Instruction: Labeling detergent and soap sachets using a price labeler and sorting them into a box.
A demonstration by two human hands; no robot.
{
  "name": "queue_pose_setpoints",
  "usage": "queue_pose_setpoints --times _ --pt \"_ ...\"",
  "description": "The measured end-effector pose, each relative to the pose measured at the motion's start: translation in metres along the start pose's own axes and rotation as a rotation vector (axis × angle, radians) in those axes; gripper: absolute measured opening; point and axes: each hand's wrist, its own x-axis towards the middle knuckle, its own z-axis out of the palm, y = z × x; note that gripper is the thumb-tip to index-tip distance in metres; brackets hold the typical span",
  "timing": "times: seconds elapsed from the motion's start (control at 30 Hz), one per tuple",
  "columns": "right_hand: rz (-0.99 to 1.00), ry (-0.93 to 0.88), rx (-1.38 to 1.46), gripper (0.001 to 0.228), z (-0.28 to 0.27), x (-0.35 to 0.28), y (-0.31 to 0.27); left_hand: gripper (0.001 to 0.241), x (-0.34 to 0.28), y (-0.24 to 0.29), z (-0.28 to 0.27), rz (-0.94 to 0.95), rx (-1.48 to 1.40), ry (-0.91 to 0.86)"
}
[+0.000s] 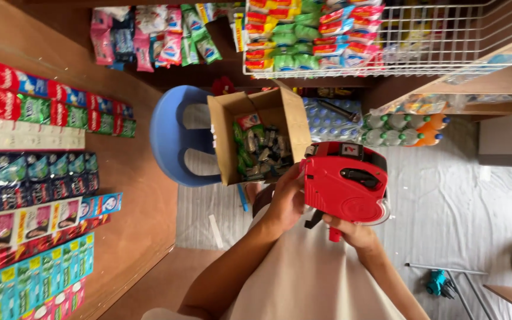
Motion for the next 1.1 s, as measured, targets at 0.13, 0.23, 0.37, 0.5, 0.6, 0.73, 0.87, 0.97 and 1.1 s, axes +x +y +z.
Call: queue_pose_setpoints --times 0.13,0.23,0.37,0.5,0.6,0.73,0.87,0.97,1.1 --pt "-0.04 0.057 -0.019 0.049 0.004 -0.003 -0.006 0.044 -0.004 -0.01 -0.01 0.066 0.125 -0.088" --pt "-0.477 0.164 -0.262 0.074 0.019 -0.004 -0.034 0.038 0.001 -0.023 -0.033 0.145 0.111 -0.124" --pt "-0.51 0.187 -0.206 0.086 0.022 -0.013 -0.061 0.039 0.009 0.03 0.024 0.259 0.207 -0.081" --pt "-0.515 0.175 -0.227 0.088 0.014 -0.019 -0.061 0.044 0.012 0.063 0.053 0.364 0.193 -0.036" --pt "-0.438 0.164 -0.353 0.081 -0.005 -0.017 -0.045 0.047 0.011 0.071 0.062 0.372 0.288 -0.044" --pt "-0.339 0.091 -0.497 0.067 -0.008 -0.017 -0.047 0.036 0.004 0.08 0.104 0.479 0.595 -0.211" --pt "-0.255 0.067 -0.433 0.057 -0.023 -0.018 -0.024 0.038 -0.007 0.075 0.121 0.322 0.563 -0.257" --pt "-0.222 0.217 -0.534 0.053 -0.022 -0.023 -0.022 0.034 -0.013 0.072 0.131 0.338 0.645 -0.342" --pt "-0.193 0.318 -0.652 0.04 -0.022 -0.026 -0.017 0.036 -0.018 0.069 0.137 0.264 0.658 -0.367"
